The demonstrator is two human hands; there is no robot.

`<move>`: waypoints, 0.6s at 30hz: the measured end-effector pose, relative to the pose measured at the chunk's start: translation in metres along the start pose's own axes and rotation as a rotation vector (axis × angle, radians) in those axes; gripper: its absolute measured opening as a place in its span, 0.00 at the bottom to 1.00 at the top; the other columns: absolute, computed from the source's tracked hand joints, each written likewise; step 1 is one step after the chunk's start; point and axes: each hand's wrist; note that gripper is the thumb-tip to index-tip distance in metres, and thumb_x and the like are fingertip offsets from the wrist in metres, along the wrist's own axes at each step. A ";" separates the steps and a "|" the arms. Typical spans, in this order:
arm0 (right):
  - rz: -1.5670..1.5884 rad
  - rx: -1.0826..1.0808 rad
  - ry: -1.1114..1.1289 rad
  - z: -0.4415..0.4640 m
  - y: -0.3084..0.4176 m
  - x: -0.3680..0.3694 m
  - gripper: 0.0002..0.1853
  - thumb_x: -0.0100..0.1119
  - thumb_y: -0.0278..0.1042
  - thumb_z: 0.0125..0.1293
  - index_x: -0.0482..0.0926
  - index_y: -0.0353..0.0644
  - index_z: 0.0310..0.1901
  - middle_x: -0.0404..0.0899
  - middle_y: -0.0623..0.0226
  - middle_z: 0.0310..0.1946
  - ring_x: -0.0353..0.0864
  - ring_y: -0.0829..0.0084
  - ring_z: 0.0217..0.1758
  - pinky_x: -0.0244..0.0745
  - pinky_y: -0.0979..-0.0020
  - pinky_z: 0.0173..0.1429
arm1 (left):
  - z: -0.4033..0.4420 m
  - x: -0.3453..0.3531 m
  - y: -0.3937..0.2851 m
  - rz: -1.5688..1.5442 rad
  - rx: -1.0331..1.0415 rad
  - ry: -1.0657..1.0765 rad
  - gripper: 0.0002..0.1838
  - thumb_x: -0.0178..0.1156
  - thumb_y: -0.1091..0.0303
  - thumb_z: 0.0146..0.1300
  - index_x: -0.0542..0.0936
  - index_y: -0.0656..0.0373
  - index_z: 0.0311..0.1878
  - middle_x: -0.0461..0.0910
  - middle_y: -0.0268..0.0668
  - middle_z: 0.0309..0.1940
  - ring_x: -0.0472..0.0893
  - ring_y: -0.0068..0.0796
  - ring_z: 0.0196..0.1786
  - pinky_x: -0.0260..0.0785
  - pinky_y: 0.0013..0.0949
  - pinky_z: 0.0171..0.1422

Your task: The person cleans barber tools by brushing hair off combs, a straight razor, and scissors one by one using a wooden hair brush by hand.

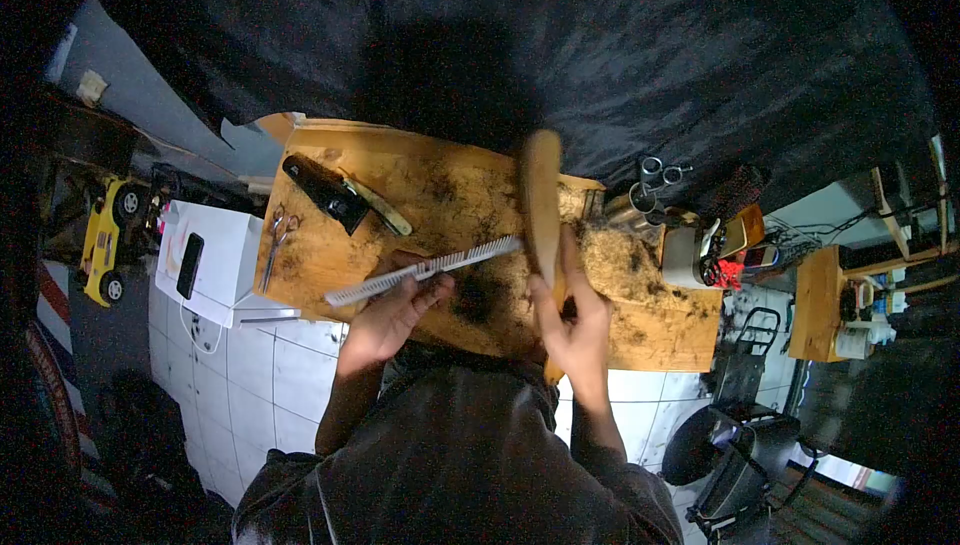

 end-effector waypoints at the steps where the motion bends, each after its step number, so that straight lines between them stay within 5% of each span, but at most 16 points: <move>1: 0.033 -0.040 -0.041 0.002 -0.001 0.000 0.31 0.59 0.26 0.65 0.62 0.33 0.69 0.81 0.49 0.50 0.79 0.79 0.40 0.75 0.75 0.46 | 0.000 -0.002 0.000 -0.097 0.011 -0.004 0.08 0.49 0.72 0.72 0.73 0.67 0.49 0.77 0.45 0.50 0.78 0.39 0.56 0.70 0.39 0.63; 5: 0.078 -0.188 -0.057 0.004 -0.007 -0.002 0.32 0.59 0.25 0.64 0.61 0.30 0.69 0.80 0.49 0.51 0.81 0.74 0.43 0.77 0.73 0.48 | 0.011 -0.005 -0.005 -0.081 0.233 0.110 0.14 0.49 0.73 0.71 0.71 0.69 0.56 0.74 0.46 0.55 0.71 0.39 0.65 0.62 0.41 0.71; 8: 0.073 -0.138 0.146 -0.010 0.012 0.000 0.33 0.61 0.23 0.61 0.62 0.31 0.68 0.77 0.47 0.56 0.81 0.67 0.51 0.75 0.70 0.54 | 0.009 0.007 -0.007 0.187 0.230 -0.071 0.17 0.51 0.72 0.70 0.69 0.64 0.61 0.72 0.41 0.58 0.71 0.32 0.63 0.65 0.35 0.67; 11: 0.017 -0.238 0.242 -0.013 0.023 0.018 0.32 0.64 0.25 0.60 0.65 0.30 0.66 0.71 0.44 0.62 0.75 0.56 0.63 0.71 0.64 0.63 | 0.002 0.014 -0.002 0.242 0.015 -0.311 0.19 0.50 0.71 0.72 0.67 0.60 0.64 0.72 0.38 0.59 0.73 0.26 0.59 0.67 0.30 0.61; 13: 0.018 -0.239 0.317 -0.011 0.018 0.032 0.31 0.63 0.28 0.62 0.66 0.33 0.66 0.72 0.41 0.60 0.72 0.54 0.66 0.66 0.60 0.67 | 0.002 0.011 0.005 0.178 0.104 -0.234 0.20 0.48 0.70 0.73 0.66 0.60 0.66 0.72 0.37 0.59 0.73 0.25 0.57 0.68 0.30 0.58; 15: -0.086 -0.358 0.277 -0.012 -0.001 0.044 0.32 0.63 0.29 0.62 0.66 0.37 0.67 0.74 0.42 0.57 0.75 0.53 0.63 0.68 0.60 0.66 | 0.004 0.007 0.001 0.101 0.189 -0.185 0.20 0.47 0.69 0.74 0.65 0.60 0.67 0.72 0.36 0.58 0.73 0.24 0.56 0.68 0.29 0.57; 18: -0.149 -0.454 0.302 -0.017 -0.024 0.048 0.32 0.65 0.28 0.61 0.65 0.29 0.66 0.79 0.44 0.52 0.83 0.67 0.51 0.74 0.71 0.55 | 0.012 0.026 -0.030 0.122 0.299 -0.212 0.21 0.44 0.64 0.76 0.64 0.60 0.68 0.72 0.37 0.57 0.73 0.24 0.58 0.67 0.28 0.60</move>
Point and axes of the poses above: each hand's wrist, its own z-axis towards the middle knuckle, its own x-axis out of the palm, y = z × x
